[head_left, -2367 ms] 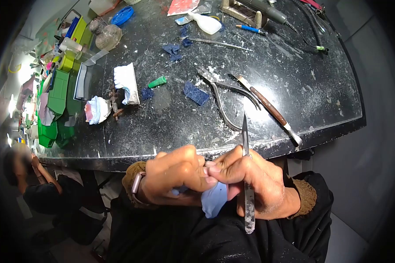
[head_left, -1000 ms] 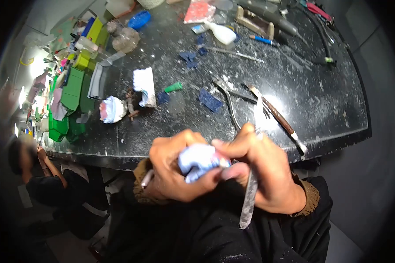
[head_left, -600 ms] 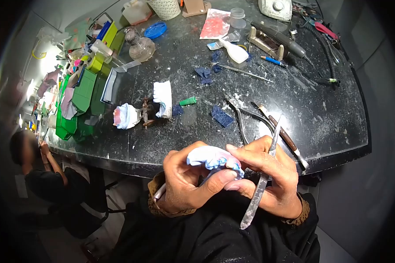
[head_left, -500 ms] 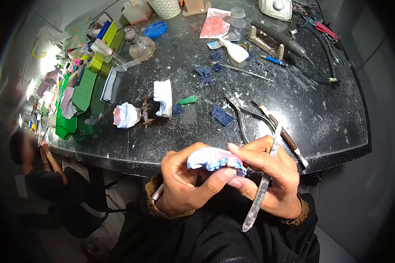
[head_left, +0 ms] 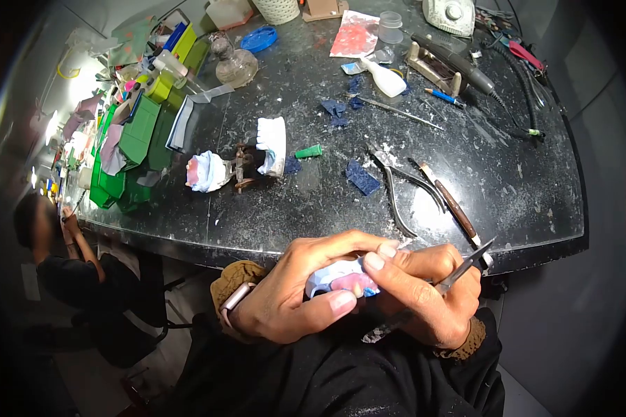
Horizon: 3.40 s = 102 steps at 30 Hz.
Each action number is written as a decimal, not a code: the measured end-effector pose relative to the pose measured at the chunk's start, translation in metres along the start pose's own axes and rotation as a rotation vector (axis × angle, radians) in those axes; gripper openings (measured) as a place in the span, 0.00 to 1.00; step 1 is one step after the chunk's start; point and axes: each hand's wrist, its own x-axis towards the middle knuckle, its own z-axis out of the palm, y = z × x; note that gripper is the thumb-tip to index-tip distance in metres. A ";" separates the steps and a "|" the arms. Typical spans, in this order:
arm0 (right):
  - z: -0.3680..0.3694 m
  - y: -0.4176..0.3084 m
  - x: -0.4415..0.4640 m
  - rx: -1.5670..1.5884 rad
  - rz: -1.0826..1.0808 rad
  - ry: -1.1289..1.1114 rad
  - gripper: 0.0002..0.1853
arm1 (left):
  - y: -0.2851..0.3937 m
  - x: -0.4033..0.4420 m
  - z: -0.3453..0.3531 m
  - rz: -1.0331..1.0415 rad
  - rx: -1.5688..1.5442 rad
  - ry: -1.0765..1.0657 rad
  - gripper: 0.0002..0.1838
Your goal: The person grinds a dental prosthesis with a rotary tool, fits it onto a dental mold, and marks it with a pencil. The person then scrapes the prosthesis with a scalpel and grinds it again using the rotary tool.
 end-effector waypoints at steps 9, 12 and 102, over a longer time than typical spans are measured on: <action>0.000 -0.004 0.005 0.170 0.146 -0.051 0.22 | -0.016 0.005 0.009 0.126 0.083 0.058 0.17; 0.003 -0.007 0.006 0.231 0.190 -0.049 0.19 | -0.023 0.009 0.007 0.265 0.223 0.068 0.15; 0.008 0.004 -0.011 0.179 0.186 0.157 0.19 | -0.042 0.008 0.029 0.128 -0.857 0.040 0.35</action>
